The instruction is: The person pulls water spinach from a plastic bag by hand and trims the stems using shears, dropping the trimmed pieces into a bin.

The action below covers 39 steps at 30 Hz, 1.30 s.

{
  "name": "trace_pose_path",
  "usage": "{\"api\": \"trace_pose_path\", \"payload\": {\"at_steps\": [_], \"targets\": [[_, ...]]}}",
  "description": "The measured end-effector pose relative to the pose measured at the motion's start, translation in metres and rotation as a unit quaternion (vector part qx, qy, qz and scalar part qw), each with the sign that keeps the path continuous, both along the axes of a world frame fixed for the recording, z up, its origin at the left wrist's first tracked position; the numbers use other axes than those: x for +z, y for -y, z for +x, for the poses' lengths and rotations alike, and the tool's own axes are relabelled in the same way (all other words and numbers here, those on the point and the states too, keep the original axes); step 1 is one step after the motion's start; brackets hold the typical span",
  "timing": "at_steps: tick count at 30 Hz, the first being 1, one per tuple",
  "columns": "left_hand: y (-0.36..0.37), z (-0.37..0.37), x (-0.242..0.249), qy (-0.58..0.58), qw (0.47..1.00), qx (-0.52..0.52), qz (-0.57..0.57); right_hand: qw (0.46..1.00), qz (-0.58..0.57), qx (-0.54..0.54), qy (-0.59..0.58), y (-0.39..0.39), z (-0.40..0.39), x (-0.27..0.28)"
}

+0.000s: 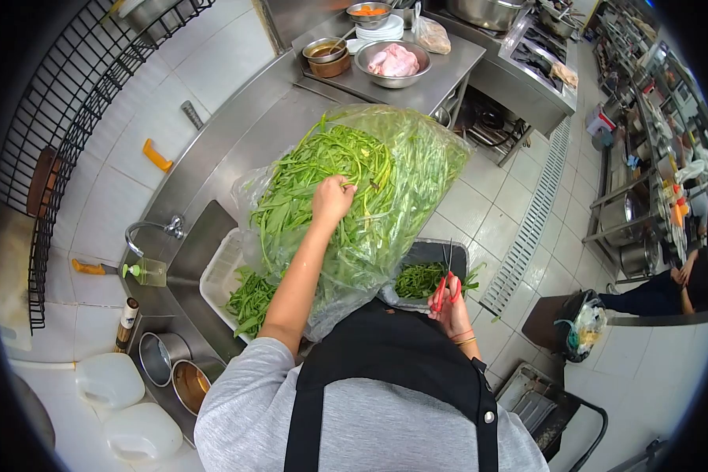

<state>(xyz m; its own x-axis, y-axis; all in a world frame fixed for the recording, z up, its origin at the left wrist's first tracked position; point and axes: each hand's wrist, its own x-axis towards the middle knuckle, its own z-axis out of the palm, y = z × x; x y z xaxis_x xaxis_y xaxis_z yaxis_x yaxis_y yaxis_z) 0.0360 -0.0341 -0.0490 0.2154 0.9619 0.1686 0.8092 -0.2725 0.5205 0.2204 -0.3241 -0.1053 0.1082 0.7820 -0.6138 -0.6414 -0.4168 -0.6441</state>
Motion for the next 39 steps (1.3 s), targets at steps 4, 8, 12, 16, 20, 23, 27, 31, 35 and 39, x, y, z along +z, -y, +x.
{"api": "trace_pose_path", "payload": {"at_steps": [4, 8, 12, 16, 20, 23, 27, 31, 35, 39], "targets": [[-0.026, -0.015, 0.035, 0.224, 0.962, -0.110, -0.109, 0.998, 0.021, 0.005, 0.058, -0.010, -0.003, 0.014], [-0.035, -0.030, 0.103, 0.330, 0.920, -0.142, -0.156, 0.995, 0.041, 0.007, 0.087, -0.012, -0.005, 0.022], [-0.021, -0.049, 0.168, 0.319, 0.927, -0.145, -0.134, 0.992, 0.042, 0.018, 0.115, -0.007, -0.004, 0.030], [-0.012, -0.067, 0.210, 0.366, 0.908, -0.185, -0.089, 0.992, 0.048, 0.020, 0.115, 0.001, -0.003, 0.030], [-0.007, -0.073, 0.226, 0.379, 0.894, -0.226, -0.085, 0.993, 0.054, -0.010, 0.102, 0.004, -0.005, 0.026], [-0.003, -0.071, 0.222, 0.384, 0.888, -0.237, -0.092, 0.993, 0.058, -0.018, 0.098, 0.005, -0.004, 0.026], [-0.002, -0.066, 0.210, 0.389, 0.874, -0.265, -0.123, 0.992, 0.051, -0.014, 0.114, 0.010, -0.001, 0.028], [-0.006, -0.064, 0.200, 0.383, 0.866, -0.282, -0.157, 0.991, 0.066, -0.050, 0.105, 0.019, 0.004, 0.025], [0.000, -0.056, 0.195, 0.393, 0.859, -0.276, -0.178, 0.990, 0.061, -0.067, 0.109, 0.026, 0.010, 0.026], [0.006, -0.050, 0.189, 0.400, 0.850, -0.293, -0.178, 0.990, 0.039, -0.067, 0.117, 0.032, 0.017, 0.029]]}}
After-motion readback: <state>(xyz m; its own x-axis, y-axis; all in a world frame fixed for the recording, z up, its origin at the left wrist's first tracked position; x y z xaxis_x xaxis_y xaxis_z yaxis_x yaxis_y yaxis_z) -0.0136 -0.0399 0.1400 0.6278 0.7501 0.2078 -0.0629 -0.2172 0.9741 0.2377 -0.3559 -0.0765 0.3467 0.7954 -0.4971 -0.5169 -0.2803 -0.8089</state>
